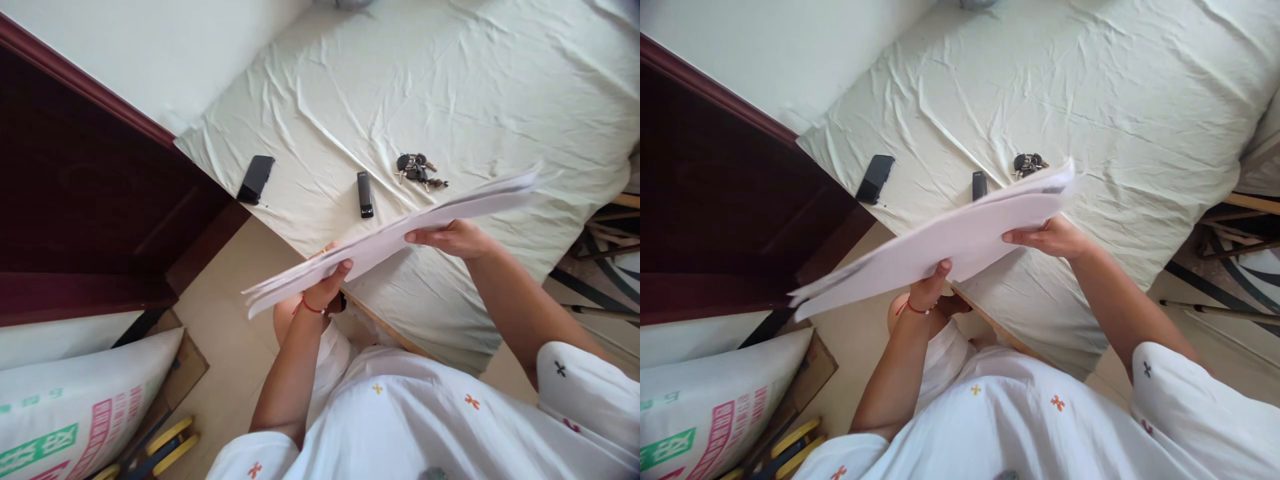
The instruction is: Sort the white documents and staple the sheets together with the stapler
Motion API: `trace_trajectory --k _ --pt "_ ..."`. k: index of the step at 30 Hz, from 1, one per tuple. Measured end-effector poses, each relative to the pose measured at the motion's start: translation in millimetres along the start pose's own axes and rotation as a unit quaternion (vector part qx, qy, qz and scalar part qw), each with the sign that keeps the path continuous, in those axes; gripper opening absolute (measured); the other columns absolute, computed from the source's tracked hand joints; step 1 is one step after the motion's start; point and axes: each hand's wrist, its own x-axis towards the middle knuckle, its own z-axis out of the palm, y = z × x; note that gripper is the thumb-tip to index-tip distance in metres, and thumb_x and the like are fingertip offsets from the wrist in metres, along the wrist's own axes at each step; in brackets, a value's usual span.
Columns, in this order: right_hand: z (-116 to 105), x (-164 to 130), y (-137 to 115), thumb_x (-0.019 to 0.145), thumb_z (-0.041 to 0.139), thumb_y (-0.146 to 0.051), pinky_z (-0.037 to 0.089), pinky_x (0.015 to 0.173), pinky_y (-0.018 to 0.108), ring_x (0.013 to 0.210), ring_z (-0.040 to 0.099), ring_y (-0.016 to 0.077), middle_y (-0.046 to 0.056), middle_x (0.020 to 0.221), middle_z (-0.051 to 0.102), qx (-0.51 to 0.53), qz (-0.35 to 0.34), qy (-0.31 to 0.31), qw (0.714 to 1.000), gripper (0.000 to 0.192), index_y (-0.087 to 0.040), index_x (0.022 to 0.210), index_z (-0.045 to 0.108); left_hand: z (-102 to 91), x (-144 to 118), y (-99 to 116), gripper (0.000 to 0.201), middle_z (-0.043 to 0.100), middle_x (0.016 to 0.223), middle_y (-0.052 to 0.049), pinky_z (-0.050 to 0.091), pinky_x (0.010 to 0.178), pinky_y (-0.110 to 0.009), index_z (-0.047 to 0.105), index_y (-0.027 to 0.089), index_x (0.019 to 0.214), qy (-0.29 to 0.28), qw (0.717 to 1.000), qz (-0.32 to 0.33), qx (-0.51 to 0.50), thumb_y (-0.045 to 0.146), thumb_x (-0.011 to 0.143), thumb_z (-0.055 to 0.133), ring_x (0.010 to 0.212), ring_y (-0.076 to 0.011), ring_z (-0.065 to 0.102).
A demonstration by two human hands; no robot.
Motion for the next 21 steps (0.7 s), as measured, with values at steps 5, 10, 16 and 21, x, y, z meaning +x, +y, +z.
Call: trace_trajectory --k 5,10,16,21 --pt "5.0 2.8 -10.7 0.063 0.098 -0.057 0.065 0.094 0.051 0.118 0.071 0.0366 0.005 0.107 0.077 0.031 -0.001 0.07 0.997 0.054 -0.026 0.103 0.079 2.9 0.0 21.3 0.054 0.08 0.121 -0.008 0.034 0.134 -0.048 0.079 0.025 0.117 0.006 0.997 0.078 0.02 0.054 0.073 0.093 0.144 -0.032 0.059" --pt "3.6 10.0 -4.6 0.064 0.098 -0.056 0.064 0.097 0.051 0.119 0.071 0.0356 0.006 0.11 0.077 0.042 -0.006 0.061 0.997 0.056 -0.025 0.106 0.078 3.0 17.1 19.6 0.058 0.083 0.112 -0.008 0.041 0.13 -0.05 0.08 0.024 0.113 -0.015 0.999 0.043 -0.027 0.057 0.067 0.095 0.137 -0.0336 0.066" --pt "1.8 12.8 6.2 0.07 0.095 -0.053 0.061 0.103 0.047 0.116 0.072 0.0311 0.005 0.118 0.079 0.034 0.012 0.0 0.999 0.054 -0.025 0.114 0.08 14.3 18.7 -1.0 0.052 0.081 0.118 -0.011 0.038 0.131 -0.047 0.08 0.022 0.112 0.007 0.998 0.009 -0.061 0.047 0.069 0.096 0.142 -0.0307 0.062" --pt "-12.3 -6.8 2.6 0.073 0.094 -0.055 0.064 0.086 0.039 0.094 0.077 0.0286 0.006 0.095 0.081 0.038 0.106 -0.033 0.993 0.042 -0.022 0.097 0.084 25.2 -8.2 -4.9 0.054 0.075 0.138 -0.004 0.036 0.133 -0.043 0.078 0.028 0.121 0.074 0.988 -0.01 -0.136 0.058 0.077 0.089 0.15 -0.0266 0.054"
